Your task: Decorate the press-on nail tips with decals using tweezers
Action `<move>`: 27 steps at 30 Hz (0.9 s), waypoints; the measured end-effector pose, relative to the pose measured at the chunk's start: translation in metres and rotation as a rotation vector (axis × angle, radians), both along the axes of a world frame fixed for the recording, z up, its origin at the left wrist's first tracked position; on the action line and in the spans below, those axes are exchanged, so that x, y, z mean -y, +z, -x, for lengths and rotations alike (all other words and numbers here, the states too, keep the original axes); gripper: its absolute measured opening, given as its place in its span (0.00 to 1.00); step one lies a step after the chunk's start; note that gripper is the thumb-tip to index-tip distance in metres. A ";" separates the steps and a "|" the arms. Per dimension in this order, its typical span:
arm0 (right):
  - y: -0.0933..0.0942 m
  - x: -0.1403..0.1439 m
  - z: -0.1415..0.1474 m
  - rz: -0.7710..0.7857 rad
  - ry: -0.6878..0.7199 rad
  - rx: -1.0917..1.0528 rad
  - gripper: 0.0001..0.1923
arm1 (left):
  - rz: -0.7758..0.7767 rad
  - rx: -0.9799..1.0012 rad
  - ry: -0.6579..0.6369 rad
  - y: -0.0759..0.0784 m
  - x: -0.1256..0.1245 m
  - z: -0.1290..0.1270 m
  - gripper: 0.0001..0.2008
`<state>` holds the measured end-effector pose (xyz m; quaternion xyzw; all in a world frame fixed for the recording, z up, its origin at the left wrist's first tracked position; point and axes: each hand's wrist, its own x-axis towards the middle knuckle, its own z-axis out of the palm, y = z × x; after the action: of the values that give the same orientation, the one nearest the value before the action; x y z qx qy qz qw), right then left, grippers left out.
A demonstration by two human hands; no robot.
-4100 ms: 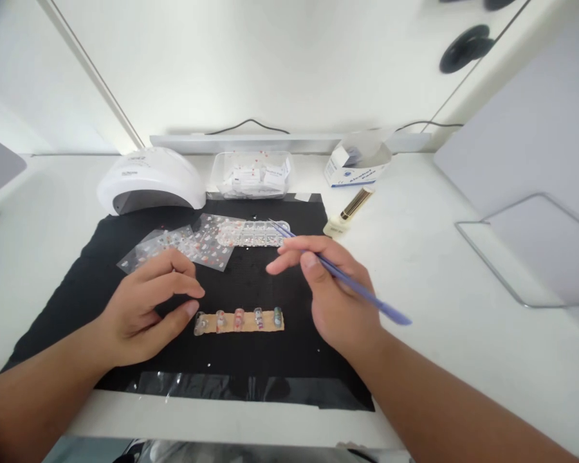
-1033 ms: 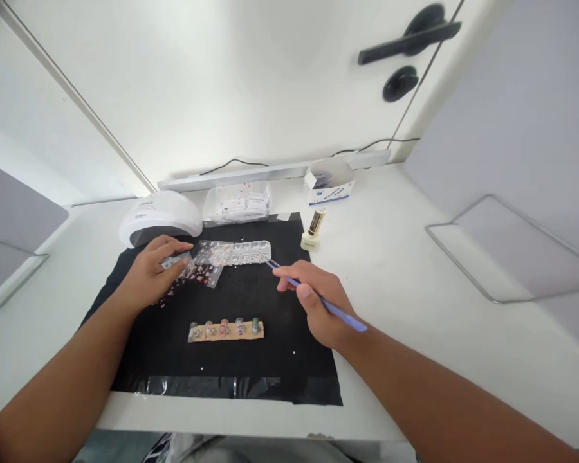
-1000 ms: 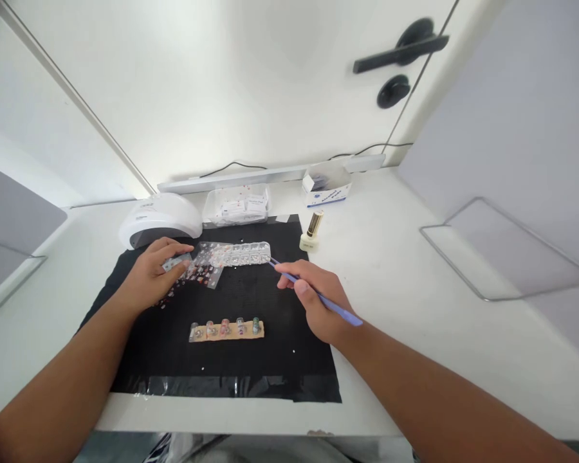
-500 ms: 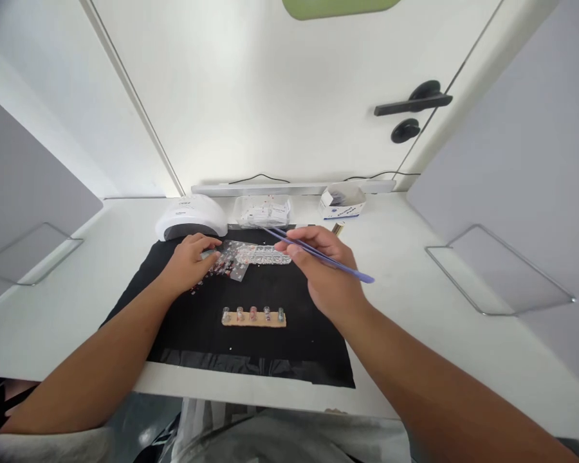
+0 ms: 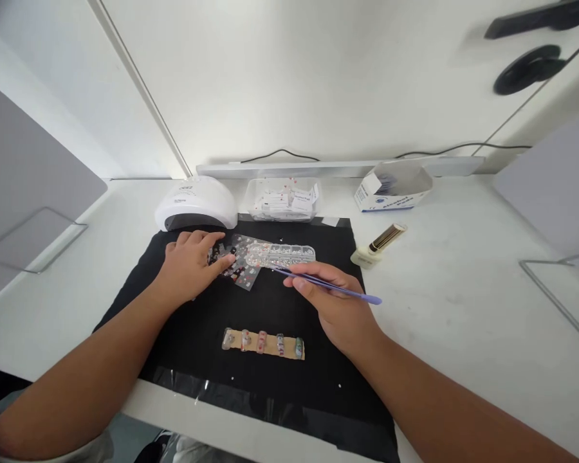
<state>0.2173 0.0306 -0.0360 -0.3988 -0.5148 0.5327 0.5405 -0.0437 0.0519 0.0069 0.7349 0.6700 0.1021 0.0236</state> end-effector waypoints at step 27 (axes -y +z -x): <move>0.006 0.008 -0.002 -0.101 0.000 0.147 0.08 | 0.052 0.345 -0.162 -0.011 -0.009 0.001 0.35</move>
<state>0.2197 0.0230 -0.0301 -0.4089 -0.5793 0.4754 0.5207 -0.0443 0.0607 -0.0038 0.7571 0.5972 0.2070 0.1653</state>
